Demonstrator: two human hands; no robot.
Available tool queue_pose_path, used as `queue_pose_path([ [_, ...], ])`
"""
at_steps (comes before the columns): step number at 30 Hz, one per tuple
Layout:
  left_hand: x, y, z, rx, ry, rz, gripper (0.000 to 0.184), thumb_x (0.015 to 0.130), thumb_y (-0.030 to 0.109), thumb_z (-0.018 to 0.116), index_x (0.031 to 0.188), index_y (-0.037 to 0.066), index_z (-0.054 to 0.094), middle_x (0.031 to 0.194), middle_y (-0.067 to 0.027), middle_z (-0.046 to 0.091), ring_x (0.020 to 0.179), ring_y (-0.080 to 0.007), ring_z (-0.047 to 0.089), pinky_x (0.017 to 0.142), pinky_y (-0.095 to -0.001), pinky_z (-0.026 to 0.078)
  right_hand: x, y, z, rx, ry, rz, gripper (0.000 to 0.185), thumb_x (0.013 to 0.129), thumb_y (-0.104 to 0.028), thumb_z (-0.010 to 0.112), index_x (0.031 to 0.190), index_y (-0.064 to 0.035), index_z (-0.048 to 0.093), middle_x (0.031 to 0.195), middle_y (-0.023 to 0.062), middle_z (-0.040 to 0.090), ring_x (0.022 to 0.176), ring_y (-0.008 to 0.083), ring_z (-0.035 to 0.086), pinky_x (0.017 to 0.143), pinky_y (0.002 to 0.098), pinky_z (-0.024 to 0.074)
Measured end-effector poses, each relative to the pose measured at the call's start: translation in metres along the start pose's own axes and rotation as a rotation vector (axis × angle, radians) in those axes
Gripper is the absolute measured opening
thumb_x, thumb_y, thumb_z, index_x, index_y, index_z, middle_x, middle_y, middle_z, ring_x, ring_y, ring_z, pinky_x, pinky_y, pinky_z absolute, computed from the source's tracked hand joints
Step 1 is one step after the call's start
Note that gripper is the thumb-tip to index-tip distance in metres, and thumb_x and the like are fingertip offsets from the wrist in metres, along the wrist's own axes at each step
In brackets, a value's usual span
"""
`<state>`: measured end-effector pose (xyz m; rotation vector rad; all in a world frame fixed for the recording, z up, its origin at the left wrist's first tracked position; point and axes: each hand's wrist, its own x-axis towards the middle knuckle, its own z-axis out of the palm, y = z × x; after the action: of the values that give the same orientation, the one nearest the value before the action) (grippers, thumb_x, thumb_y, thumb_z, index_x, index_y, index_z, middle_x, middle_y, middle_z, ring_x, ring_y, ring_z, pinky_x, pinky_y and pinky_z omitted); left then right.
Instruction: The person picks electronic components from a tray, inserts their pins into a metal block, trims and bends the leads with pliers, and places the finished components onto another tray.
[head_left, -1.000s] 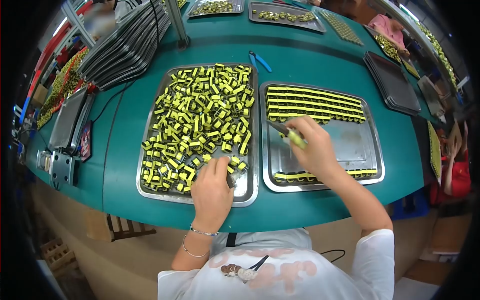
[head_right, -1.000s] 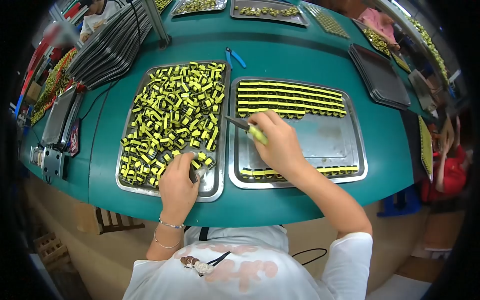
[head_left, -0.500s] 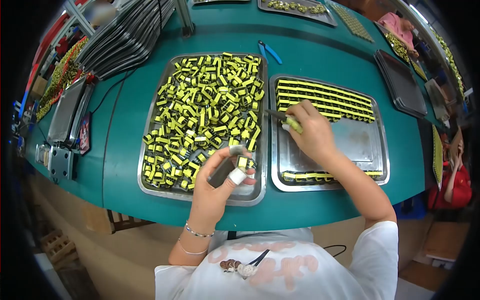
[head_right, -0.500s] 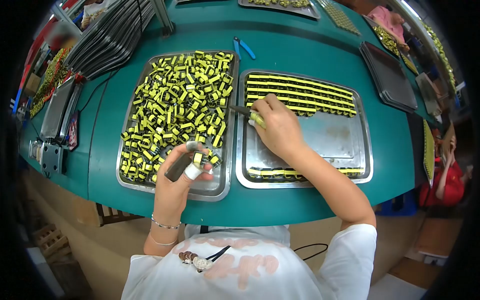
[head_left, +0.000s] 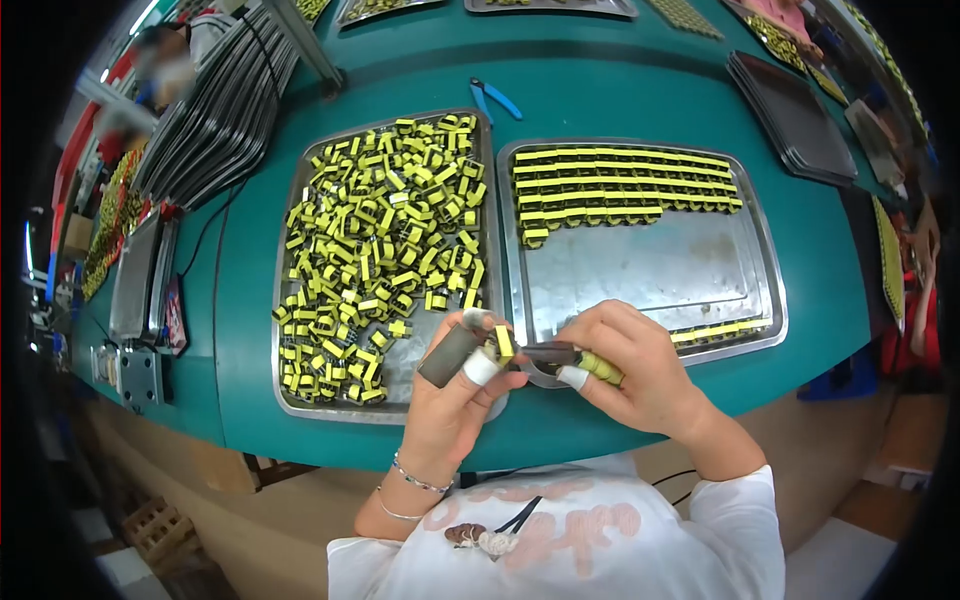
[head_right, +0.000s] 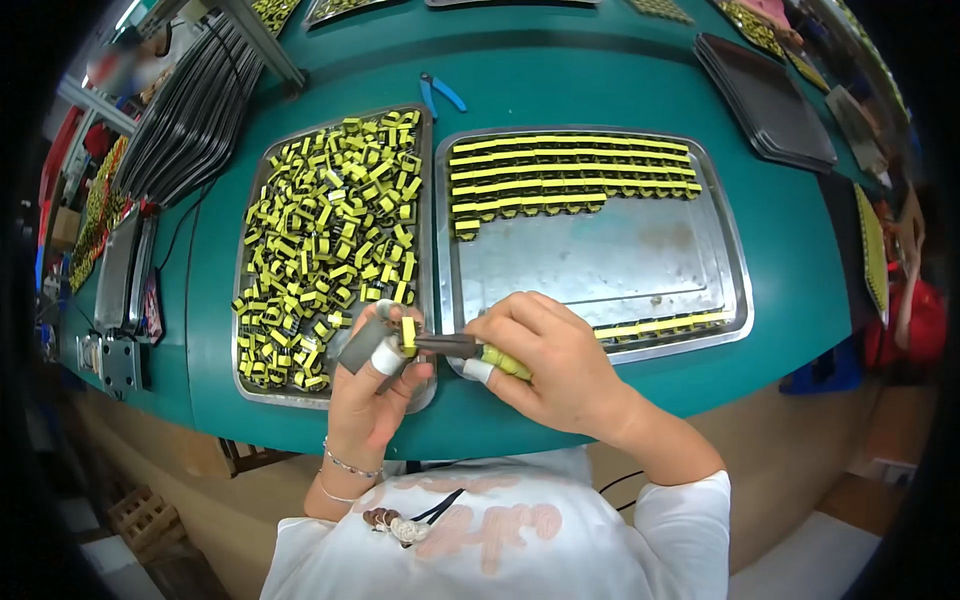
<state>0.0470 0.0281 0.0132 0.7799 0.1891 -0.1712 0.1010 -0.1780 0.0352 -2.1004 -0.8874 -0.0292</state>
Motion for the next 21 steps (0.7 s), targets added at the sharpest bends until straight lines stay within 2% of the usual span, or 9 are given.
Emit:
queue_pose_path([
  [3, 0.001, -0.001, 0.002, -0.076, 0.032, -0.031, 0.035, 0.095, 0.018, 0.06, 0.124, 0.001, 0.05, 0.115, -0.0149, 0.055, 0.085, -0.0148, 0.06, 0.072, -0.0242, 0.061, -0.003, 0.003, 0.003, -0.108, 0.046, -0.063, 0.035, 0.066, -0.005, 0.07, 0.1, -0.0094, 0.065, 0.089, 0.0044, 0.057, 0.082, 0.0239, 0.056, 0.07, 0.036, 0.0449],
  [7, 0.001, -0.003, 0.004, 0.044, 0.039, -0.042, 0.043, 0.095, 0.02, 0.061, 0.13, -0.001, 0.049, 0.118, -0.0162, 0.055, 0.087, -0.0165, 0.061, 0.067, -0.025, 0.061, -0.004, 0.008, 0.007, -0.157, 0.073, -0.099, 0.031, 0.067, -0.007, 0.071, 0.097, -0.01, 0.065, 0.088, 0.0033, 0.057, 0.081, 0.0234, 0.056, 0.069, 0.0355, 0.0433],
  [10, 0.0, -0.008, -0.005, 0.182, -0.055, -0.008, 0.044, 0.093, 0.017, 0.063, 0.13, -0.004, 0.051, 0.121, -0.017, 0.059, 0.094, -0.0225, 0.063, 0.07, -0.0334, 0.062, -0.006, 0.011, 0.009, -0.148, 0.084, -0.089, 0.029, 0.068, -0.009, 0.071, 0.096, -0.0101, 0.064, 0.087, 0.0028, 0.057, 0.081, 0.0232, 0.056, 0.07, 0.0351, 0.043],
  [14, 0.0, -0.013, -0.012, 0.021, -0.054, -0.009, 0.038, 0.092, 0.011, 0.063, 0.127, 0.001, 0.052, 0.125, -0.0181, 0.052, 0.094, -0.0216, 0.062, 0.07, -0.0261, 0.062, -0.004, 0.012, 0.007, -0.112, 0.093, -0.061, 0.028, 0.069, -0.009, 0.07, 0.096, -0.0098, 0.064, 0.088, 0.0031, 0.057, 0.082, 0.0235, 0.056, 0.071, 0.0357, 0.0433],
  [17, 0.002, -0.012, -0.012, -0.035, -0.005, -0.037, 0.037, 0.092, 0.009, 0.062, 0.126, 0.002, 0.052, 0.126, -0.0179, 0.05, 0.095, -0.0228, 0.062, 0.071, -0.026, 0.061, -0.004, 0.014, 0.006, -0.12, 0.088, -0.039, 0.028, 0.069, -0.009, 0.07, 0.096, -0.0097, 0.064, 0.088, 0.0033, 0.058, 0.083, 0.0239, 0.056, 0.073, 0.0368, 0.0436],
  [20, 0.003, -0.01, -0.01, -0.025, 0.007, -0.062, 0.044, 0.091, 0.01, 0.064, 0.13, -0.001, 0.047, 0.126, -0.016, 0.053, 0.097, -0.0224, 0.063, 0.078, -0.0311, 0.06, -0.004, 0.015, 0.01, -0.118, 0.092, -0.045, 0.028, 0.069, -0.009, 0.07, 0.097, -0.0098, 0.064, 0.088, 0.0033, 0.057, 0.084, 0.024, 0.056, 0.074, 0.0372, 0.0436],
  [21, 0.004, -0.011, -0.009, -0.019, 0.003, -0.052, 0.043, 0.091, 0.009, 0.064, 0.129, 0.0, 0.048, 0.127, -0.0167, 0.052, 0.096, -0.0228, 0.063, 0.076, -0.03, 0.061, -0.004, 0.016, 0.01, -0.115, 0.096, -0.05, 0.028, 0.069, -0.009, 0.07, 0.097, -0.0099, 0.064, 0.088, 0.0033, 0.057, 0.084, 0.0239, 0.056, 0.075, 0.0372, 0.0436],
])
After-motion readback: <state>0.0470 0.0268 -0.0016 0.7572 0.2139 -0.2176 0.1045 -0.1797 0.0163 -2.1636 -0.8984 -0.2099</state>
